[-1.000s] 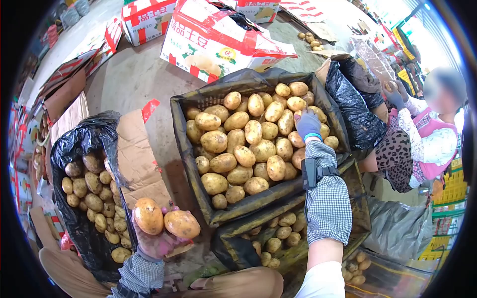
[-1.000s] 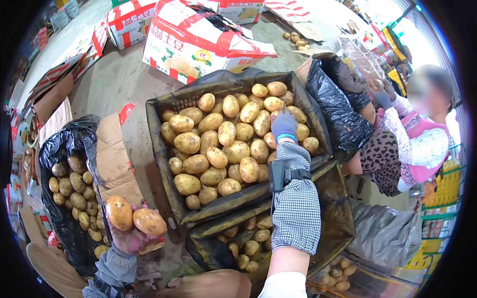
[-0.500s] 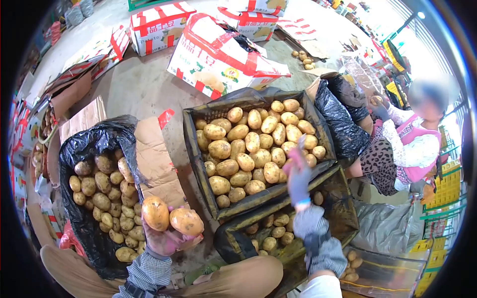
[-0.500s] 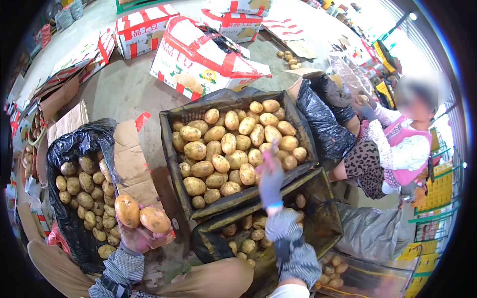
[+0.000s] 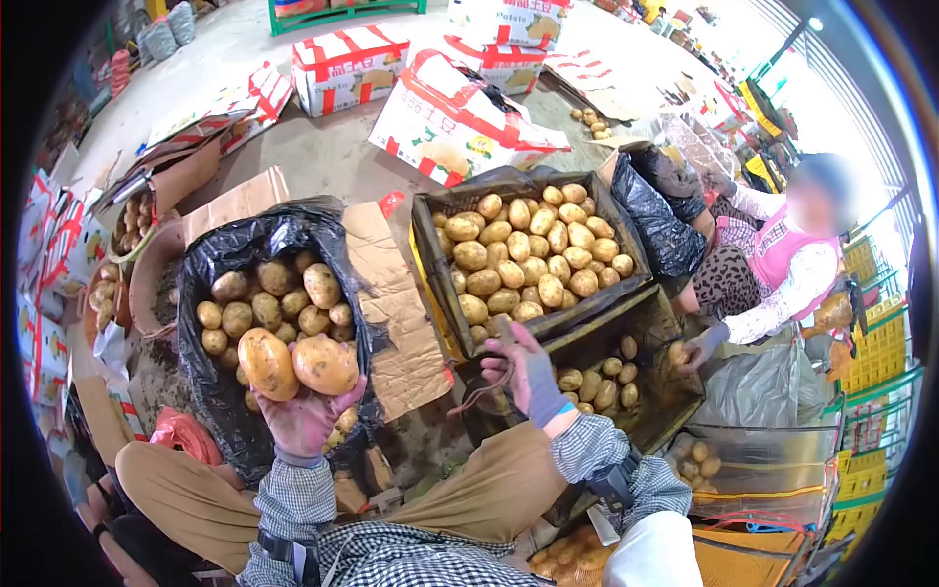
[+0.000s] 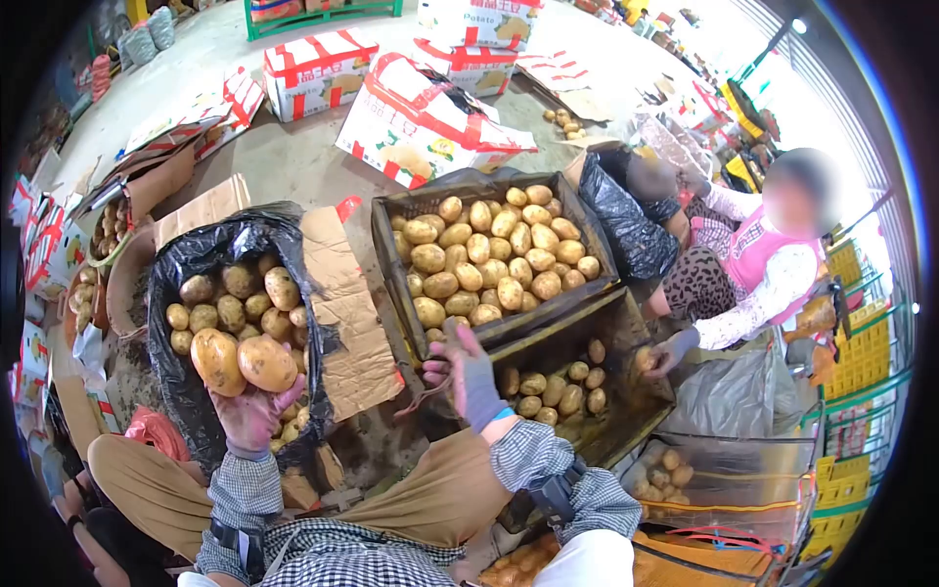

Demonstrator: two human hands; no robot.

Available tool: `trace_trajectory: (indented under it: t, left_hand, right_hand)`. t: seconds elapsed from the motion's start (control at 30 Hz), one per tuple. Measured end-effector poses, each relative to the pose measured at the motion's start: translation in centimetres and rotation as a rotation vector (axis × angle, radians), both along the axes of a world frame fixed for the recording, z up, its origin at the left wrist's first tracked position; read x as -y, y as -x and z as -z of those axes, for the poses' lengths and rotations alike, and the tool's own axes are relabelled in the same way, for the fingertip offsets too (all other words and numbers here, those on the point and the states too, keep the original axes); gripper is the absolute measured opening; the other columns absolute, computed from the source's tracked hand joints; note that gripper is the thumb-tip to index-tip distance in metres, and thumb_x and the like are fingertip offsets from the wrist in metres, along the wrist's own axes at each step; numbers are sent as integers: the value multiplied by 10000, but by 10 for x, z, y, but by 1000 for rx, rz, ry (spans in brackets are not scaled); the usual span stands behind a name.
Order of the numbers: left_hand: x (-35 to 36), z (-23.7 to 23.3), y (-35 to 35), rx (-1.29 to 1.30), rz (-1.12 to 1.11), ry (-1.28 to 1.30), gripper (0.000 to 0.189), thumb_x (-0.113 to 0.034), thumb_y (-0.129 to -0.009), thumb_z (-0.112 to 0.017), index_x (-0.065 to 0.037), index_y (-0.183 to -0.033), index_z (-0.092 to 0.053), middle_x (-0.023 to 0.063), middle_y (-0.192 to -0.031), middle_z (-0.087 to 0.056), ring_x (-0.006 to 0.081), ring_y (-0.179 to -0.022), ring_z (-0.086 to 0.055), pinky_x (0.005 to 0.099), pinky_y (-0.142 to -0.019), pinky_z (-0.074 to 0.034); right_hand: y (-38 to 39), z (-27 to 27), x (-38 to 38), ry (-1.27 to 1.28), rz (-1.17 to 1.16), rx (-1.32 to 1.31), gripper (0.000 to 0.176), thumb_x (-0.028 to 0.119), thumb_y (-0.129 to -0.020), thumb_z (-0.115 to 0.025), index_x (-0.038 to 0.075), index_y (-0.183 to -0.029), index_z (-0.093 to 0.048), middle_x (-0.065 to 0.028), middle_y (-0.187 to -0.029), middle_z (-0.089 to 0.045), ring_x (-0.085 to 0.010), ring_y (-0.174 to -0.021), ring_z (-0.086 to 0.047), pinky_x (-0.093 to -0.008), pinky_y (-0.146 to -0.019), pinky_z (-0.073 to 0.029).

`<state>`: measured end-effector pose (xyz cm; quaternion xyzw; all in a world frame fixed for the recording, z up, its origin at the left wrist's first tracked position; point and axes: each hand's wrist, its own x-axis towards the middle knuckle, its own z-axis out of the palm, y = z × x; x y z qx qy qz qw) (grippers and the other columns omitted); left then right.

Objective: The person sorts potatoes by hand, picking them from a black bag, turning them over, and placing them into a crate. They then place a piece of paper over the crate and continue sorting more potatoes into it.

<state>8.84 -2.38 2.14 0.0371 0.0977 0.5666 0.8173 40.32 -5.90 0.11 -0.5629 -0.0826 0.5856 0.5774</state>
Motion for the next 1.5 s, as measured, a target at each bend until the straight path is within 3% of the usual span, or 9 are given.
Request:
trace_trajectory:
  t: [0.33,0.43,0.53,0.63,0.83,1.17,1.3,1.37,1.5]
  left_hand:
    - [17,22,2,264,42,324,642,-634,-807,-513,-220,-1297,-478,107,-1470,-319,398,-1384,-216,767,-1007,-165]
    - [-1,39,-17,42,154,85,627,-635,-811,-519,-217,-1278,-491,108,-1464,-329,396,-1380,-226,768,-1001,-176]
    - [-27,47,-39,36,198,119,612,-647,-803,-542,-220,-1240,-506,93,-1423,-388,378,-1363,-259,770,-979,-214]
    - [-42,63,-45,-41,233,30,592,-603,-797,-597,-250,-1257,-481,64,-1430,-386,361,-1367,-261,774,-972,-219]
    - [-42,94,-30,35,263,164,410,-482,-904,-508,-306,-1274,-504,2,-1473,-334,291,-1398,-215,746,-1018,-133]
    - [-35,126,-21,16,298,87,345,-443,-957,-460,-340,-1285,-434,-44,-1506,-308,244,-1384,-275,722,-950,-280]
    - [-36,125,-26,62,279,55,353,-499,-974,-354,-339,-1279,-431,-44,-1497,-324,245,-1387,-273,736,-982,-233]
    - [-34,125,-22,148,298,114,376,-516,-980,-298,-329,-1282,-422,-39,-1505,-309,246,-1398,-249,735,-1003,-196]
    - [-34,123,-28,144,297,110,377,-514,-982,-293,-325,-1283,-419,-37,-1510,-298,247,-1402,-239,732,-1010,-185]
  right_hand:
    - [-114,22,-58,-177,277,452,357,114,-954,-496,124,-1310,-518,-92,-1032,-593,-139,-586,-574,-257,-536,-520]
    - [-162,71,-85,-197,408,522,273,88,-947,-497,66,-1205,-582,-66,-1012,-603,-117,-631,-568,-235,-576,-504]
    - [-244,148,-133,-245,409,920,309,58,-927,-504,1,-1224,-564,-101,-1100,-636,-197,-924,-625,-295,-833,-497]
    - [-281,154,-184,-171,399,1314,335,63,-912,-509,-1,-1237,-556,-164,-1155,-628,-258,-1061,-603,-325,-923,-449]
    - [-343,166,-279,-179,179,1818,443,20,-788,-519,7,-1229,-555,-222,-1160,-601,-367,-1073,-572,-394,-944,-437]
    - [-324,164,-360,355,-167,1855,607,379,-703,-723,83,-1212,-575,-195,-1179,-564,-375,-1025,-579,-454,-887,-464]
    - [-368,178,-345,-79,-55,1892,379,255,-791,-638,59,-1115,-634,-174,-1085,-626,-355,-995,-598,-421,-888,-473]
    - [-394,183,-349,-156,278,1989,328,198,-876,-536,60,-1160,-624,-205,-1133,-616,-351,-1052,-585,-393,-908,-462]
    - [-440,201,-360,-67,19,1770,371,279,-880,-591,33,-1157,-617,-184,-1105,-630,-315,-1037,-600,-370,-907,-460]
